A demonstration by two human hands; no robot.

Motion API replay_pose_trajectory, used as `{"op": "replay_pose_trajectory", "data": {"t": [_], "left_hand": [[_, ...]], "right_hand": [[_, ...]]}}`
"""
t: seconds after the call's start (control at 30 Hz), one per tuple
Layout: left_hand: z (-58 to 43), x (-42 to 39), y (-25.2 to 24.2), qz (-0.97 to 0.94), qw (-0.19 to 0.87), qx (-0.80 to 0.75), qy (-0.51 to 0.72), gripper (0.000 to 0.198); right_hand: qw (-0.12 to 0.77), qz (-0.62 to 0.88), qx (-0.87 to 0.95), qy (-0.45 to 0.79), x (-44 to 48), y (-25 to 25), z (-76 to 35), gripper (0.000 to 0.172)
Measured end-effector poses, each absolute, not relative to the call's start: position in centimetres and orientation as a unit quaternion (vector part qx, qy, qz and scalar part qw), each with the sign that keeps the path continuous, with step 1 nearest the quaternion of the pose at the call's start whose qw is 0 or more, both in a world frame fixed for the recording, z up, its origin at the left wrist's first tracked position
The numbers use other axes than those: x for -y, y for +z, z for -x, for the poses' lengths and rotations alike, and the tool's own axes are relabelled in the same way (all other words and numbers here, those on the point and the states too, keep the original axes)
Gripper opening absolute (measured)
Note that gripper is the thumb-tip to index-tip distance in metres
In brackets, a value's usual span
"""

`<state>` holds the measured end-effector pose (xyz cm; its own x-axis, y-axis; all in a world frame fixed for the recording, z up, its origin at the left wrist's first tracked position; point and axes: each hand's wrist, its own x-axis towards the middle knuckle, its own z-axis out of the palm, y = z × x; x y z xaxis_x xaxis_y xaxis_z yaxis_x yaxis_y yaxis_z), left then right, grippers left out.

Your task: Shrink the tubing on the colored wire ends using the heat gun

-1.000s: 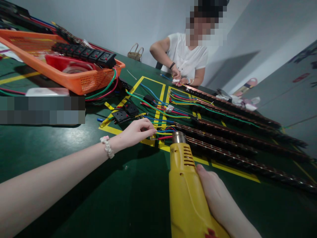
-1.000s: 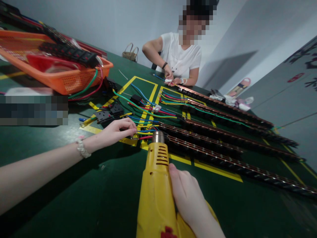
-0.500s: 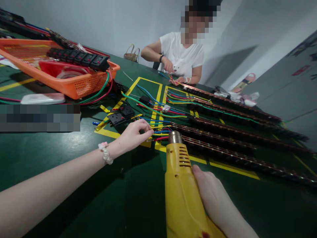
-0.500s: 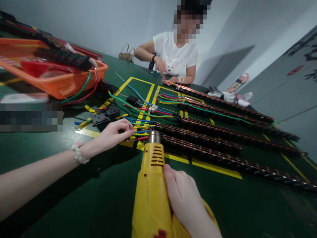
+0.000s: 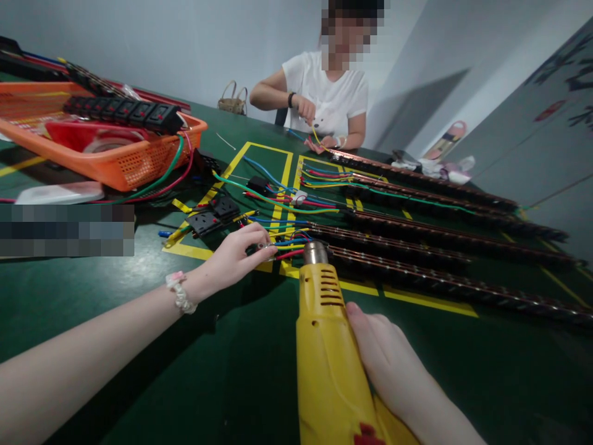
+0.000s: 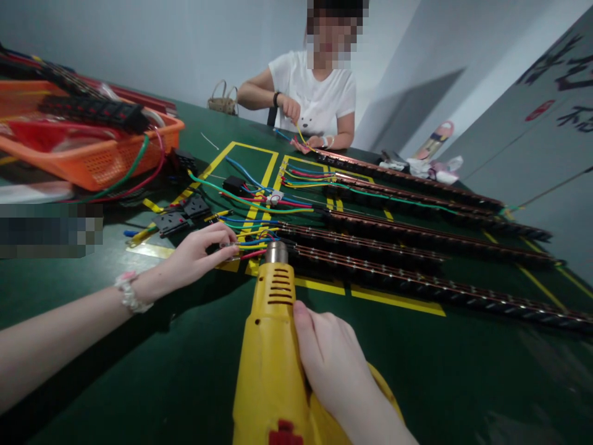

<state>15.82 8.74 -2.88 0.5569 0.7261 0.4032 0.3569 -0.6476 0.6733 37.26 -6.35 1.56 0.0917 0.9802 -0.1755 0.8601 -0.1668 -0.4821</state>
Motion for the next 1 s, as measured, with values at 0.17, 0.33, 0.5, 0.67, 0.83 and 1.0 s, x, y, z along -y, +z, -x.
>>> {"op": "replay_pose_trajectory", "data": {"t": [0.17,0.33,0.5,0.67,0.83,1.0], "left_hand": [[-15.8,-8.8,-2.9,-0.834,0.282,-0.324,0.346,0.028],[-16.1,-8.9,-2.7,-0.817,0.303,-0.336,0.358,0.031],[-16.3,-9.1,-2.7,-0.791,0.345,-0.361,0.354,0.034],[-16.2,-9.1,-2.7,-0.796,0.352,-0.347,0.349,0.032],[-16.2,-9.0,-2.6,-0.816,0.333,-0.331,0.337,0.033],[-16.1,-9.0,-2.8,-0.827,0.314,-0.325,0.334,0.032]], "right_hand": [[0.141,0.726,0.638,0.216,6.4,1.4,-37.2,0.064],[0.151,0.725,0.636,0.215,6.6,1.2,-37.5,0.063],[0.147,0.716,0.642,0.232,6.4,1.2,-37.0,0.06],[0.152,0.672,0.687,0.231,6.1,1.2,-35.1,0.056],[0.131,0.662,0.699,0.237,5.7,1.1,-34.1,0.051],[0.123,0.675,0.683,0.25,5.5,1.5,-34.0,0.053]]}}
